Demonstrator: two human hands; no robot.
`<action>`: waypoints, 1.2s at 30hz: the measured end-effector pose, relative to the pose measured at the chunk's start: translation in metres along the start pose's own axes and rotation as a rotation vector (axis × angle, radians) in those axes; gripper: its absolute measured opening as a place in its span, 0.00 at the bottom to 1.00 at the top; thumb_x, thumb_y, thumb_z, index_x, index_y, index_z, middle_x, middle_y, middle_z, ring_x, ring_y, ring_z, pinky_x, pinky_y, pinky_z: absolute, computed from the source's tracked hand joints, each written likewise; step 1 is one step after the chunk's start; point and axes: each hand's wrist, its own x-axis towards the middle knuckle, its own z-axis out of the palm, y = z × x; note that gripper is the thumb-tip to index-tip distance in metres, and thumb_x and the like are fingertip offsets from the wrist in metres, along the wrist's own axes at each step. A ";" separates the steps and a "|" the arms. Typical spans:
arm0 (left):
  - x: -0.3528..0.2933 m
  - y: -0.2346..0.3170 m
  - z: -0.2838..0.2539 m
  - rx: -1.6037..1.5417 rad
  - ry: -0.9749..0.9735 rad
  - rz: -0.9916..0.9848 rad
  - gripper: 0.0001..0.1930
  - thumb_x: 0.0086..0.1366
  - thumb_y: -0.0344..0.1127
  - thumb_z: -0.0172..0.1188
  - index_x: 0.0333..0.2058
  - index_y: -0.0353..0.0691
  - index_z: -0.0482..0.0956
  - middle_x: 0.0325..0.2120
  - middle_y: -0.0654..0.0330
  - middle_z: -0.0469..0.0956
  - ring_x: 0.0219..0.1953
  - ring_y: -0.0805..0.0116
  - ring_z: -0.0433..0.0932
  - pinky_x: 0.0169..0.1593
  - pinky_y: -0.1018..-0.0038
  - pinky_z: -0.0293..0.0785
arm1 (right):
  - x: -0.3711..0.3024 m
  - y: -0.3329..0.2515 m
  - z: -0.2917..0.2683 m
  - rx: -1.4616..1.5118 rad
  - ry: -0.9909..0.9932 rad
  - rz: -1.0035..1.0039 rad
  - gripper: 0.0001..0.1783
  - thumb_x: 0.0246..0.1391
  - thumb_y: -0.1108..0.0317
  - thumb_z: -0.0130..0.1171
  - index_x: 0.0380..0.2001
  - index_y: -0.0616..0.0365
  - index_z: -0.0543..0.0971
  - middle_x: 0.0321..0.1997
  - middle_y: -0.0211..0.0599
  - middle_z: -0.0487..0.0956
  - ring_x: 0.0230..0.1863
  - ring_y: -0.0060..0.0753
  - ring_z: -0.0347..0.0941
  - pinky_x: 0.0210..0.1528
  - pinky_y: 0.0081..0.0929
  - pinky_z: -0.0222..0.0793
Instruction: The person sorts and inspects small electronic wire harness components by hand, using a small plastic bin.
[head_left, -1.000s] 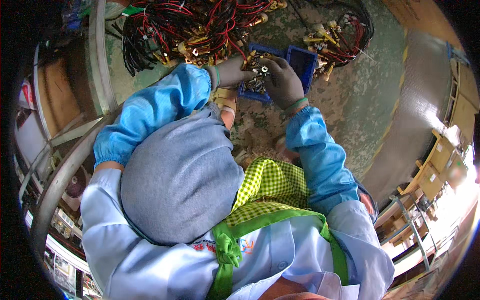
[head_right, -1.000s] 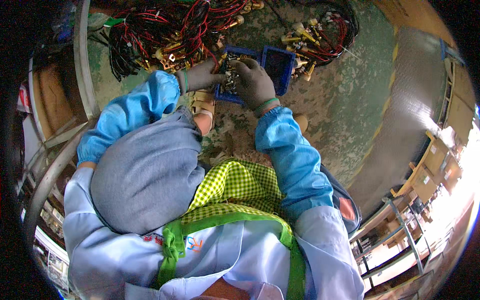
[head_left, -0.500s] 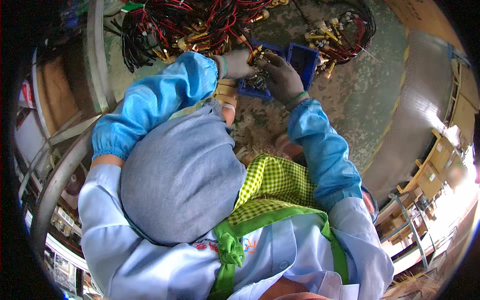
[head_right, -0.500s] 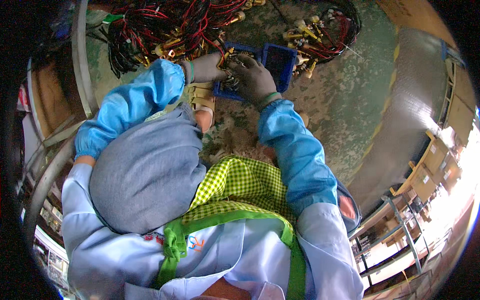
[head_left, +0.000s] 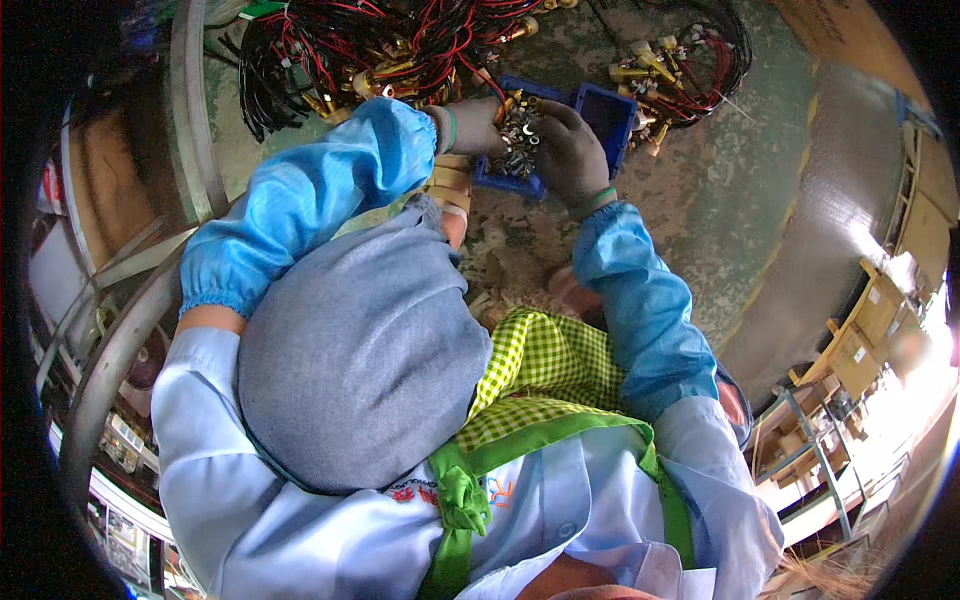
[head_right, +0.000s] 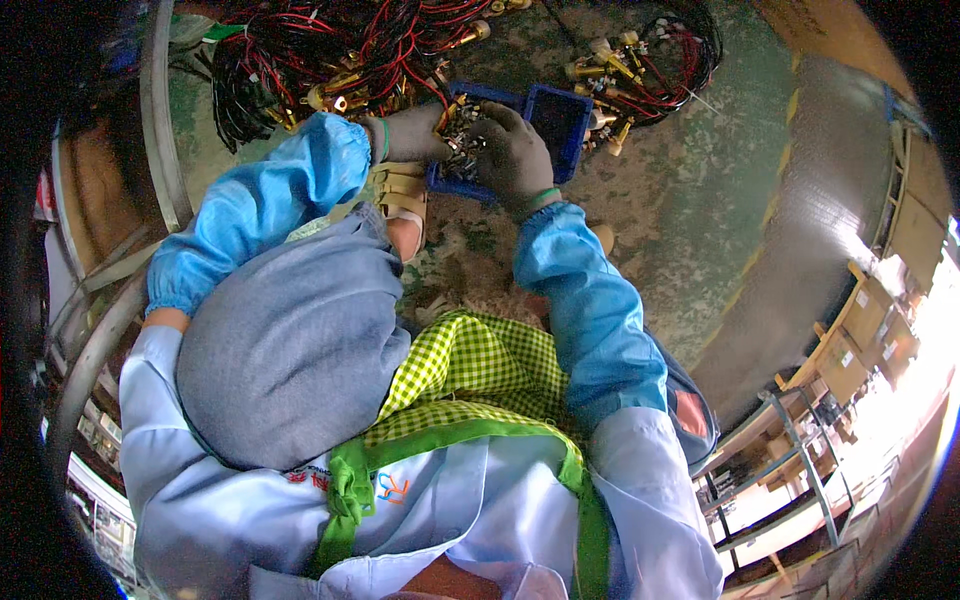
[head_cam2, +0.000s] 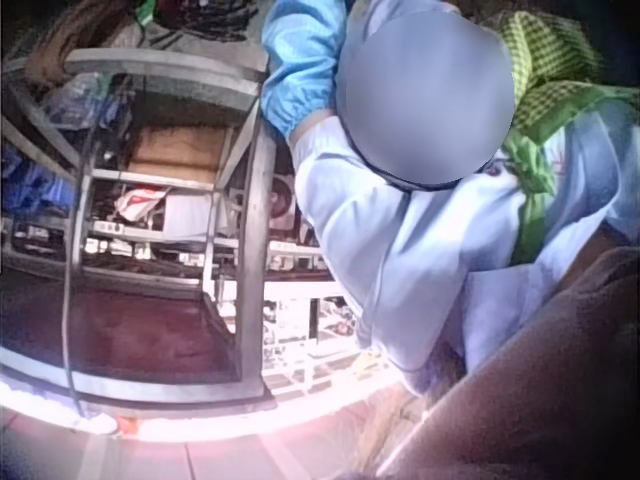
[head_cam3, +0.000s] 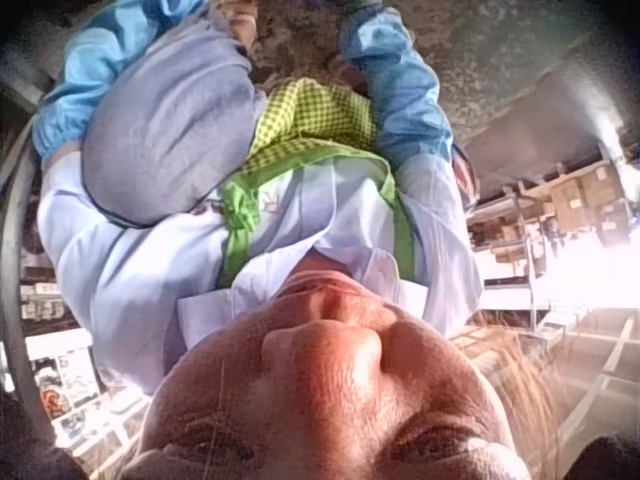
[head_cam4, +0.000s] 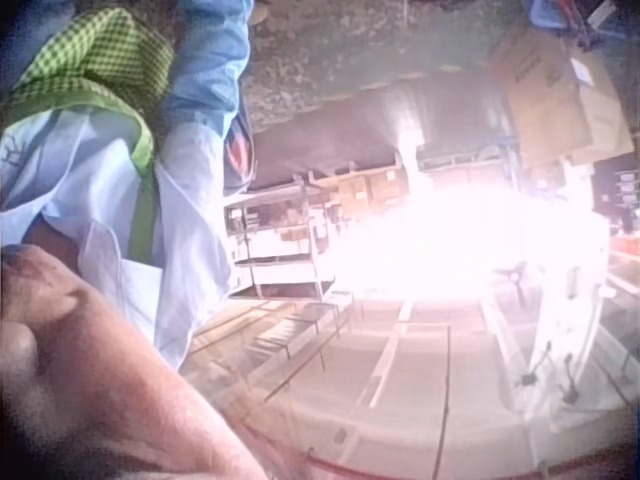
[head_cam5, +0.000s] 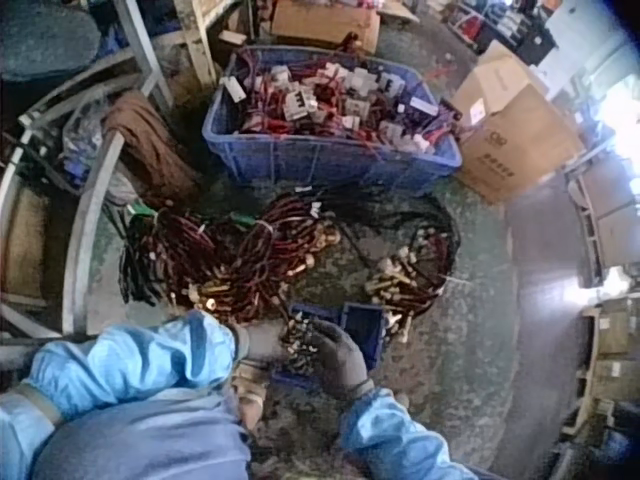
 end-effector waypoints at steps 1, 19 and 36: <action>0.000 -0.001 0.000 -0.048 -0.072 0.022 0.32 0.48 0.44 0.62 0.48 0.30 0.66 0.40 0.45 0.74 0.43 0.51 0.73 0.47 0.62 0.67 | 0.001 -0.004 0.002 0.001 -0.003 -0.001 0.17 0.39 0.74 0.56 0.38 0.52 0.77 0.51 0.43 0.72 0.49 0.51 0.69 0.48 0.40 0.69; -0.008 0.005 0.018 -0.073 0.237 0.053 0.31 0.51 0.42 0.61 0.51 0.34 0.63 0.44 0.44 0.72 0.48 0.48 0.70 0.51 0.63 0.66 | 0.000 0.003 0.000 -0.102 -0.113 0.282 0.20 0.47 0.67 0.52 0.47 0.56 0.70 0.47 0.48 0.70 0.43 0.53 0.71 0.42 0.43 0.70; -0.018 0.020 -0.007 0.445 -0.118 -0.165 0.22 0.52 0.34 0.55 0.46 0.32 0.67 0.37 0.44 0.75 0.38 0.48 0.74 0.40 0.57 0.70 | 0.045 0.008 -0.025 0.292 -0.260 0.086 0.18 0.43 0.72 0.53 0.42 0.53 0.77 0.50 0.46 0.72 0.47 0.49 0.70 0.48 0.38 0.68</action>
